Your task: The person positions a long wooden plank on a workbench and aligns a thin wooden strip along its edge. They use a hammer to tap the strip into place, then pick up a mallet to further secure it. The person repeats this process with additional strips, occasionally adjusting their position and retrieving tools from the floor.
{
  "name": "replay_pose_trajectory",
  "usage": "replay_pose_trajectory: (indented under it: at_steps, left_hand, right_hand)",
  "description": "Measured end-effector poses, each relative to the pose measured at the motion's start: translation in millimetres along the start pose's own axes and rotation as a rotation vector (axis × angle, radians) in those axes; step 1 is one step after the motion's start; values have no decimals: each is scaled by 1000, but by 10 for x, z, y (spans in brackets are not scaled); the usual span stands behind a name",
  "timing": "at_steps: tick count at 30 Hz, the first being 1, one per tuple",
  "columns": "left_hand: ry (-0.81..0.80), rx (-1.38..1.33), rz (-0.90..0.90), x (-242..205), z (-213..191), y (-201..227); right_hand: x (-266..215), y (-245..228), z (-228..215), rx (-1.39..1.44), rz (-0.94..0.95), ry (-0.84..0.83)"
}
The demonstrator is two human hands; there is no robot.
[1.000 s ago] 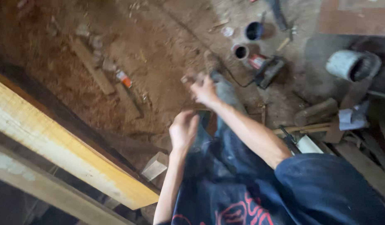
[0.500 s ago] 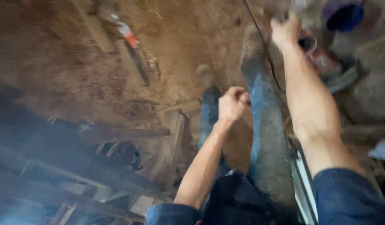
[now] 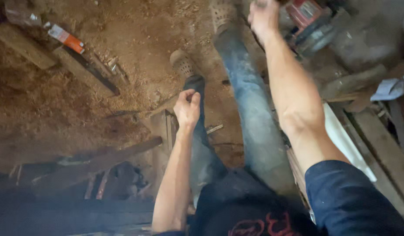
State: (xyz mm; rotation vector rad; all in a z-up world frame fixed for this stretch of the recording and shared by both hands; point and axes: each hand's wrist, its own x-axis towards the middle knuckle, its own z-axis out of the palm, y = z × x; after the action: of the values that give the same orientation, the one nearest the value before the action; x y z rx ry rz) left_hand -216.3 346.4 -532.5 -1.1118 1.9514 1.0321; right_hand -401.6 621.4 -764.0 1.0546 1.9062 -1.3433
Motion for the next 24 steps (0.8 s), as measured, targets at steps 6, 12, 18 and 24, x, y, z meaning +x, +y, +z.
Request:
replay_pose_trajectory:
  at_steps: [6, 12, 18, 24]
  left_hand:
    - [-49, 169, 240, -182, 96, 131]
    - [-209, 350, 520, -792, 249, 254]
    - [-361, 514, 438, -902, 680, -5]
    - [-390, 574, 438, -333, 1661, -271]
  right_hand:
    - [-1907, 1749, -1075, -28, 374, 198]
    - [-3325, 2679, -1288, -306, 350, 285]
    - [-3287, 3393, -952, -87, 460, 283]
    - [-2185, 4291, -713, 453, 637, 337]
